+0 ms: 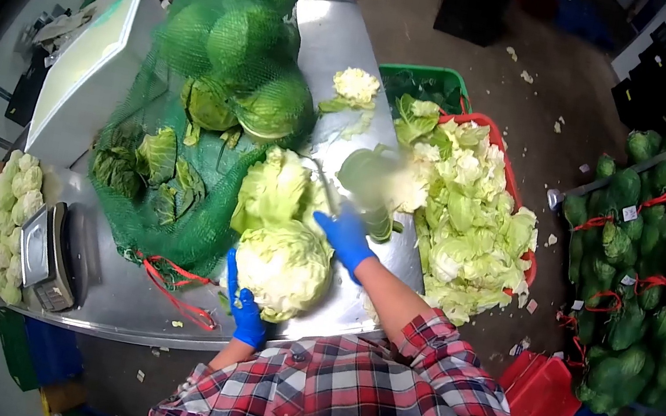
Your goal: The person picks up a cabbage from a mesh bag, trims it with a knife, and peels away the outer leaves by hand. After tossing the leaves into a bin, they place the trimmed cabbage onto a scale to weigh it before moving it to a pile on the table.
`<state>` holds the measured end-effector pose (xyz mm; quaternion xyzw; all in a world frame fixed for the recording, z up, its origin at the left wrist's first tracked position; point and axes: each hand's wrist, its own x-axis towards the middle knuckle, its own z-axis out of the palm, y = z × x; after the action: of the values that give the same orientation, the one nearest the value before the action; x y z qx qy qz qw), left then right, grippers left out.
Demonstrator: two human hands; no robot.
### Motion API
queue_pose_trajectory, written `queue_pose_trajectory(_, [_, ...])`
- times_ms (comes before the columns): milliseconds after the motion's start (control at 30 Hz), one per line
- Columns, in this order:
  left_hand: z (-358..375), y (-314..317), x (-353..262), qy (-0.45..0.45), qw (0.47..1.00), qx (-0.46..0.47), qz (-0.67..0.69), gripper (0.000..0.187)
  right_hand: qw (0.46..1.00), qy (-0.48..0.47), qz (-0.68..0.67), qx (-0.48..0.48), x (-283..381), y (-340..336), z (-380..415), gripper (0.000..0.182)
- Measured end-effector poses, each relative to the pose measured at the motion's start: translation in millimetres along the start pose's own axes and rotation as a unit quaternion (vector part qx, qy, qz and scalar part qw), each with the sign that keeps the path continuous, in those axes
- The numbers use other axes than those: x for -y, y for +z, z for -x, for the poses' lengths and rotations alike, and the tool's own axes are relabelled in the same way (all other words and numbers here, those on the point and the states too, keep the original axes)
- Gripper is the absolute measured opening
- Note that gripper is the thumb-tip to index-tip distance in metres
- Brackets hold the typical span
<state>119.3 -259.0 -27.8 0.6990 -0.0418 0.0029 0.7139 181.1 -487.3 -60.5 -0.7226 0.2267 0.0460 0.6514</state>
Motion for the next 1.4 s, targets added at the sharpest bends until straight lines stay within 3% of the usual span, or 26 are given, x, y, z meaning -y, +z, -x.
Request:
queue_pose_trajectory(67, [6, -10, 34, -0.051, 0.998, 0.012, 0.039, 0.062, 0.981, 0.158, -0.101, 0.053, 73, -34, 11, 0.063])
queue_pose_trajectory(100, [7, -26, 54, -0.088, 0.995, 0.035, 0.018, 0.063, 0.989, 0.13, 0.01, 0.074, 86, -53, 13, 0.07])
queue_pose_trajectory(133, [5, -25, 46, -0.13, 0.99, 0.053, -0.001, 0.066, 0.996, -0.037, 0.072, 0.029, 96, -56, 24, 0.077])
queue_pose_trajectory(167, [4, -22, 39, -0.117, 0.992, 0.038, 0.006, 0.068, 0.97, -0.202, 0.13, -0.015, 104, -57, 37, 0.084])
queue_pose_trajectory(233, [-22, 11, -35, -0.096, 0.995, 0.011, 0.017, 0.07, 0.95, -0.18, 0.243, 0.077, 123, -48, 56, 0.096])
queue_pose_trajectory(267, [-30, 25, -33, -0.118, 0.989, 0.026, 0.081, 0.08, 0.906, -0.292, 0.297, 0.074, 107, -42, 49, 0.097])
queue_pose_trajectory(300, [-35, 40, -42, -0.049, 0.995, 0.007, -0.089, 0.092, 0.9, -0.274, 0.32, 0.108, 118, -39, 52, 0.095])
queue_pose_trajectory(367, [-46, 44, -16, -0.02, 0.994, 0.038, -0.096, 0.105, 0.864, -0.2, 0.429, 0.17, 157, -39, 67, 0.096])
queue_pose_trajectory(400, [-48, 47, -33, 0.024, 0.985, 0.068, -0.155, 0.108, 0.857, -0.218, 0.44, 0.158, 152, -37, 68, 0.083])
queue_pose_trajectory(467, [-41, 57, -51, 0.095, 0.954, 0.098, -0.267, 0.115, 0.866, -0.217, 0.409, 0.189, 140, -46, 55, 0.072])
queue_pose_trajectory(567, [-36, 63, -46, 0.149, 0.943, 0.089, -0.285, 0.114, 0.841, -0.281, 0.425, 0.18, 129, -58, 35, 0.051])
queue_pose_trajectory(767, [-53, 69, -48, 0.128, 0.961, 0.105, -0.223, 0.11, 0.886, -0.209, 0.397, 0.117, 137, -56, 2, 0.05])
queue_pose_trajectory(833, [-54, 71, -50, 0.135, 0.955, 0.125, -0.231, 0.11, 0.915, -0.192, 0.35, 0.057, 113, -60, -21, 0.054])
queue_pose_trajectory(900, [-55, 71, -47, 0.186, 0.936, 0.151, -0.258, 0.111, 0.905, -0.192, 0.378, -0.027, 85, -79, -50, 0.056])
queue_pose_trajectory(967, [-44, 62, -41, 0.183, 0.946, 0.146, -0.223, 0.104, 0.923, -0.105, 0.37, -0.026, 71, -106, -45, 0.059])
queue_pose_trajectory(1000, [-38, 54, -41, 0.154, 0.958, 0.135, -0.201, 0.102, 0.943, -0.129, 0.306, -0.032, 44, -114, -43, 0.059])
queue_pose_trajectory(1033, [-35, 47, -46, 0.12, 0.968, 0.124, -0.18, 0.1, 0.998, 0.015, 0.066, -0.001, 73, -108, 1, 0.06])
queue_pose_trajectory(1067, [-36, 42, -53, 0.183, 0.918, 0.084, -0.341, 0.099, 0.999, 0.024, 0.039, 0.004, 64, -106, 2, 0.063])
queue_pose_trajectory(1133, [-40, 56, -68, 0.152, 0.925, 0.101, -0.335, 0.098, 0.999, 0.038, 0.002, 0.025, 71, -102, 27, 0.072])
queue_pose_trajectory(1167, [-43, 63, -72, 0.143, 0.922, 0.108, -0.343, 0.098, 0.999, 0.034, -0.015, 0.036, 92, -98, 48, 0.074])
queue_pose_trajectory(1200, [-45, 65, -70, 0.119, 0.923, 0.13, -0.343, 0.097, 0.987, -0.147, -0.047, 0.039, 46, -87, 32, 0.084])
queue_pose_trajectory(1233, [-49, 67, -73, 0.153, 0.908, 0.154, -0.358, 0.096, 0.98, -0.144, -0.051, 0.124, 68, -83, 56, 0.094])
queue_pose_trajectory(1300, [-49, 74, -75, 0.154, 0.888, 0.176, -0.395, 0.095, 0.953, -0.234, 0.121, 0.147, 82, -79, 82, 0.088])
queue_pose_trajectory(1367, [-43, 71, -79, 0.157, 0.886, 0.193, -0.391, 0.095, 0.969, -0.114, 0.114, 0.189, 87, -79, 76, 0.073])
queue_pose_trajectory(1400, [-42, 70, -80, 0.161, 0.886, 0.199, -0.387, 0.095, 0.974, -0.099, 0.083, 0.187, 80, -79, 69, 0.067])
